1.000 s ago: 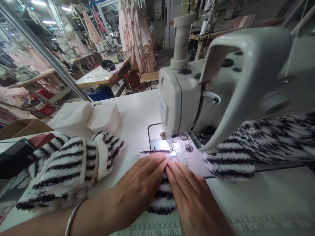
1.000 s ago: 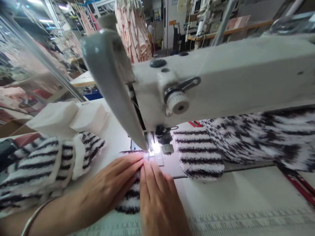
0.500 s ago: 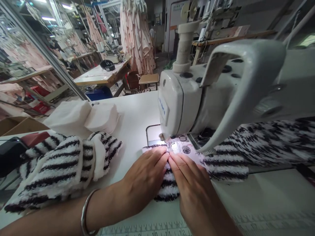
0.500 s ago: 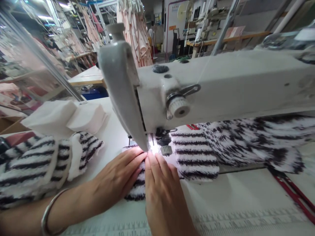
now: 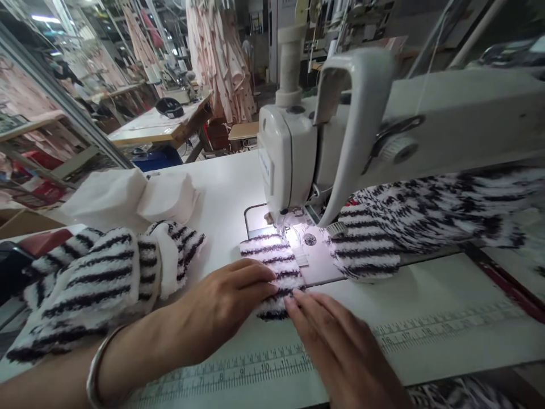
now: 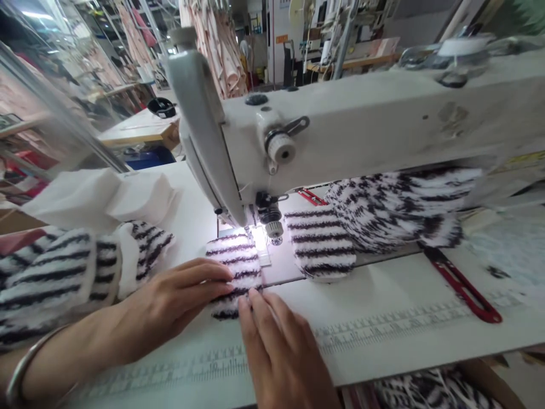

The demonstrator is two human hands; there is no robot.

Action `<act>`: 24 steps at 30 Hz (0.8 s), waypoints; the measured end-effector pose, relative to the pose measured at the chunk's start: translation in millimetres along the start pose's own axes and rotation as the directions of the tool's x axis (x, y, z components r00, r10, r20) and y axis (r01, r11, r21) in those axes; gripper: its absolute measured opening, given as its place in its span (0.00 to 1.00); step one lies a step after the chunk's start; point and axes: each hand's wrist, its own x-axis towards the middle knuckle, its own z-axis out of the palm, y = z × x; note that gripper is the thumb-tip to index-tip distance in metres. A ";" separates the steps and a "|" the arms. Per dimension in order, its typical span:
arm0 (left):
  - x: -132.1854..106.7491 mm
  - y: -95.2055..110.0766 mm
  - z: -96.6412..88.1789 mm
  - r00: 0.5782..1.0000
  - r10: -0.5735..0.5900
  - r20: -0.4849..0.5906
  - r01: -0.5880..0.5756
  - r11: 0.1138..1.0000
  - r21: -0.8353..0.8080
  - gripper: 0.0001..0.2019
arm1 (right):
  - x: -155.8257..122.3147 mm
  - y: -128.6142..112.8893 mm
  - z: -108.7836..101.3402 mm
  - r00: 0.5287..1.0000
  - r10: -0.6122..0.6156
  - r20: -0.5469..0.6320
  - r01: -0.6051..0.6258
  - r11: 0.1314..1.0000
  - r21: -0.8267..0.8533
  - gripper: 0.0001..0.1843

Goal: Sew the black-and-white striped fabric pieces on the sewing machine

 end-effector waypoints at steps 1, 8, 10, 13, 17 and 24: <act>-0.7 -0.8 1.6 0.999 0.039 0.031 -0.040 0.999 0.015 0.13 | -2.2 -7.1 3.3 1.000 0.017 -0.003 -0.017 1.000 -0.013 0.27; 3.1 -8.2 7.3 0.997 0.032 0.068 -0.034 0.999 0.039 0.12 | 6.2 -13.7 18.1 0.997 0.056 -0.046 -0.057 0.998 -0.019 0.26; 5.3 -11.4 5.7 0.999 0.014 0.045 -0.016 0.999 0.041 0.11 | 12.9 -9.8 19.3 0.997 0.052 -0.051 -0.053 0.998 -0.030 0.27; 8.4 -17.9 3.2 1.000 -0.002 0.018 0.001 0.999 0.049 0.11 | 23.6 -6.6 21.8 0.996 0.063 -0.056 -0.065 0.997 -0.039 0.28; 11.1 -27.5 4.4 1.000 -0.022 -0.016 0.023 0.998 0.057 0.12 | 34.5 -2.0 27.9 0.989 0.089 -0.119 -0.089 0.996 0.011 0.27; 17.1 -32.9 9.7 0.989 -0.150 -0.011 0.151 0.981 0.119 0.11 | 50.0 18.6 25.6 0.994 0.111 -0.016 -0.107 0.984 0.140 0.29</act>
